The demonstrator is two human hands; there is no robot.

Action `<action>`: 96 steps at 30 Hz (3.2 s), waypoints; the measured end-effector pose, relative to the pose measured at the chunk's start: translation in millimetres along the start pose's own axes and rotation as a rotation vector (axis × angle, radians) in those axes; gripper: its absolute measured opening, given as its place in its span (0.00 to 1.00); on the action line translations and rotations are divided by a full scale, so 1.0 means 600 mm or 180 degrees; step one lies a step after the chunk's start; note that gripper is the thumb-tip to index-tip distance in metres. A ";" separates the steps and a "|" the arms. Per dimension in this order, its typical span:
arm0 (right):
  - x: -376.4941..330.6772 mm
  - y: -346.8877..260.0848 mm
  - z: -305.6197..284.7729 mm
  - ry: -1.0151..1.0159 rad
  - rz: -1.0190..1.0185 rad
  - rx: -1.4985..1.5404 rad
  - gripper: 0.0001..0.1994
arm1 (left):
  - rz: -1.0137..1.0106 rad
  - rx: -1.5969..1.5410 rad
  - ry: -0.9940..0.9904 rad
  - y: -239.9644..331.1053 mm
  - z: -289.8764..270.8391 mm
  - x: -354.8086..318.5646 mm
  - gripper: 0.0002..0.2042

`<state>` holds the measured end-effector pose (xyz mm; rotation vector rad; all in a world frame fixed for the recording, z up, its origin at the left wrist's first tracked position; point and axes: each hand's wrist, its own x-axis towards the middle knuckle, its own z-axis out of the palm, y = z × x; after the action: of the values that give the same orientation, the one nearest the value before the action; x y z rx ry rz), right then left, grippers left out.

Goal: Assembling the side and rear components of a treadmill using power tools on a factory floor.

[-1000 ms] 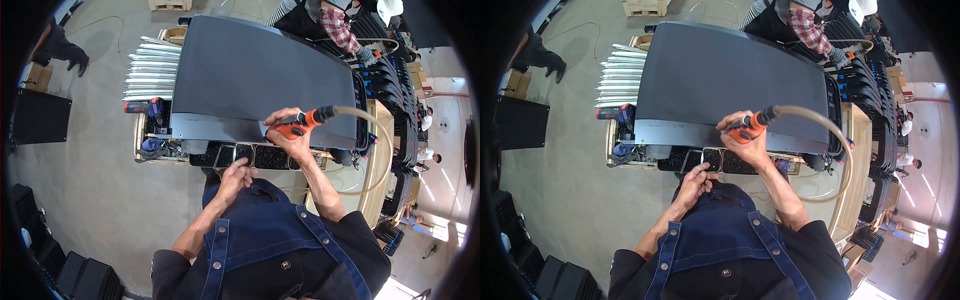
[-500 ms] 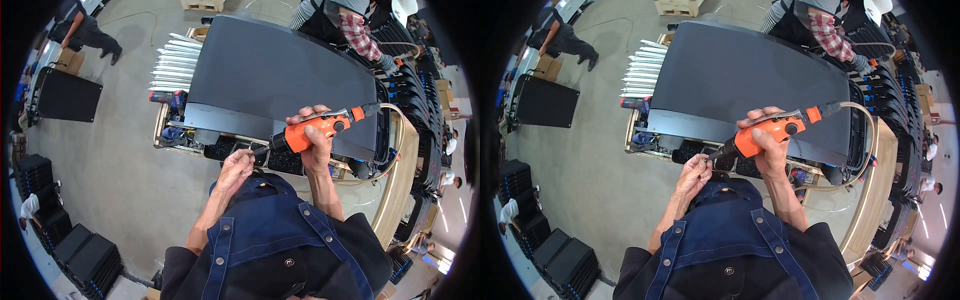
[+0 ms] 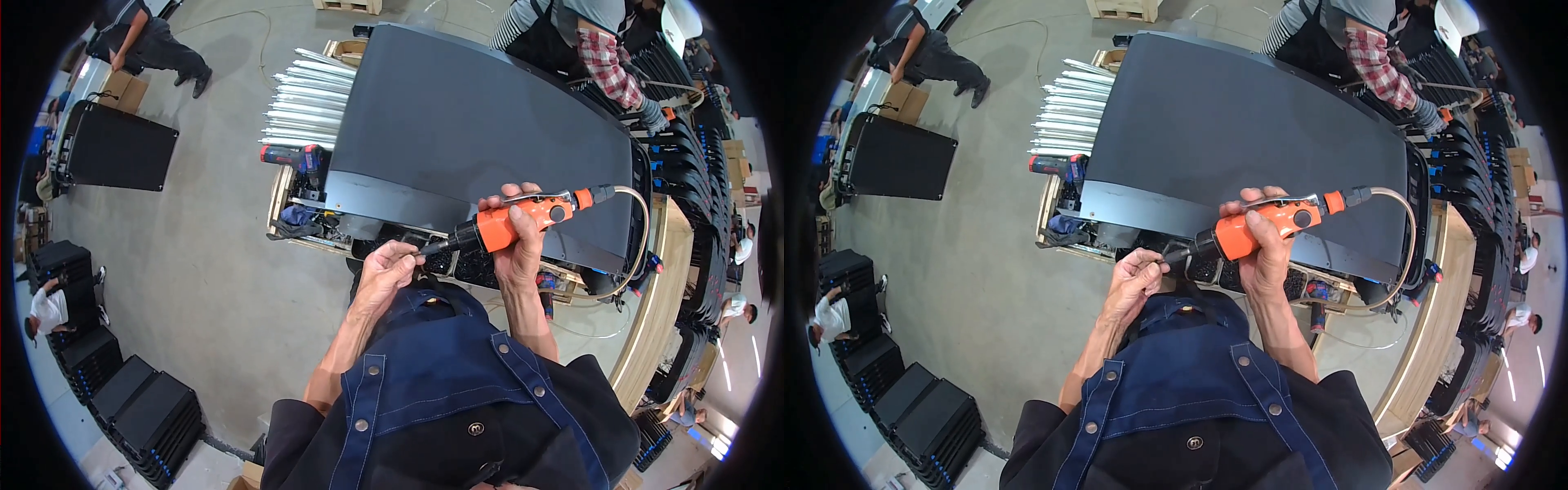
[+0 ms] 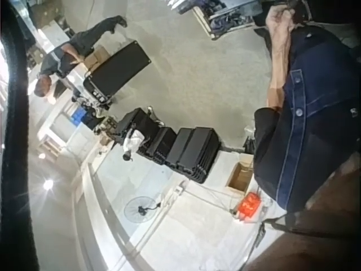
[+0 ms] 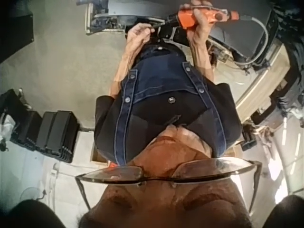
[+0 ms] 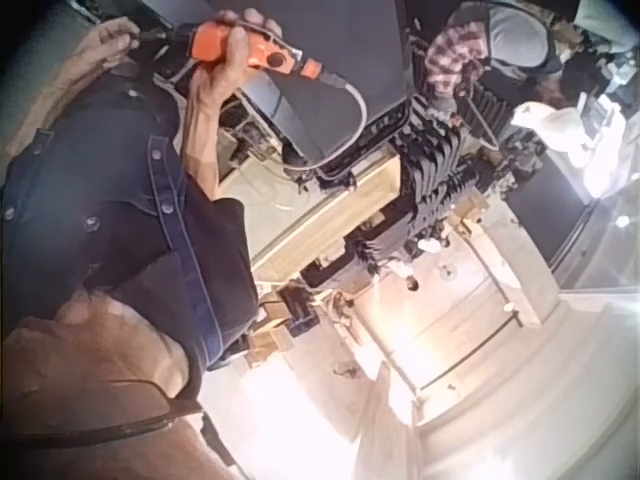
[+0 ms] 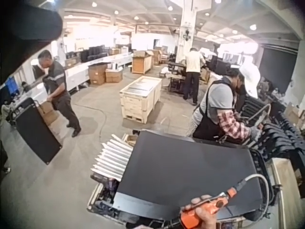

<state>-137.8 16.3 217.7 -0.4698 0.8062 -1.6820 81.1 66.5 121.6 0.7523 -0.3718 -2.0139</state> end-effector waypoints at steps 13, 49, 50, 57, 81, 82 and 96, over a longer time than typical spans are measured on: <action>0.010 0.127 0.191 -0.0850 -0.0640 -0.1227 0.23 | -0.0127 -0.0262 -0.0036 0.128 -0.122 0.047 0.14; 0.056 0.256 0.277 -0.2394 -0.0514 -0.3227 0.23 | -0.1572 -0.0560 0.0129 0.079 -0.165 -0.031 0.18; 0.051 0.248 0.271 -0.2325 -0.0552 -0.3228 0.23 | -0.1452 -0.0445 0.0312 0.072 -0.165 -0.039 0.14; -0.041 0.107 0.155 -0.0347 -0.0770 -0.2633 0.28 | -0.1682 0.0177 0.0253 0.019 -0.162 -0.013 0.21; -0.309 -0.337 -1.203 0.3467 -0.0657 -0.3339 0.14 | -0.2675 0.1120 0.1217 -0.546 -0.010 0.144 0.09; -0.292 -0.332 -1.223 0.3481 -0.0666 -0.3223 0.14 | -0.2639 0.1158 0.1459 -0.536 -0.007 0.125 0.08; -0.289 -0.275 -1.148 0.3402 -0.0111 -0.4782 0.29 | -0.2325 0.1628 0.0894 -0.684 0.108 0.069 0.18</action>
<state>-673.0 382.3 -115.4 -0.5079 2.8525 -0.9504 -248.9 246.0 -60.9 1.6588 -0.5014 -2.4533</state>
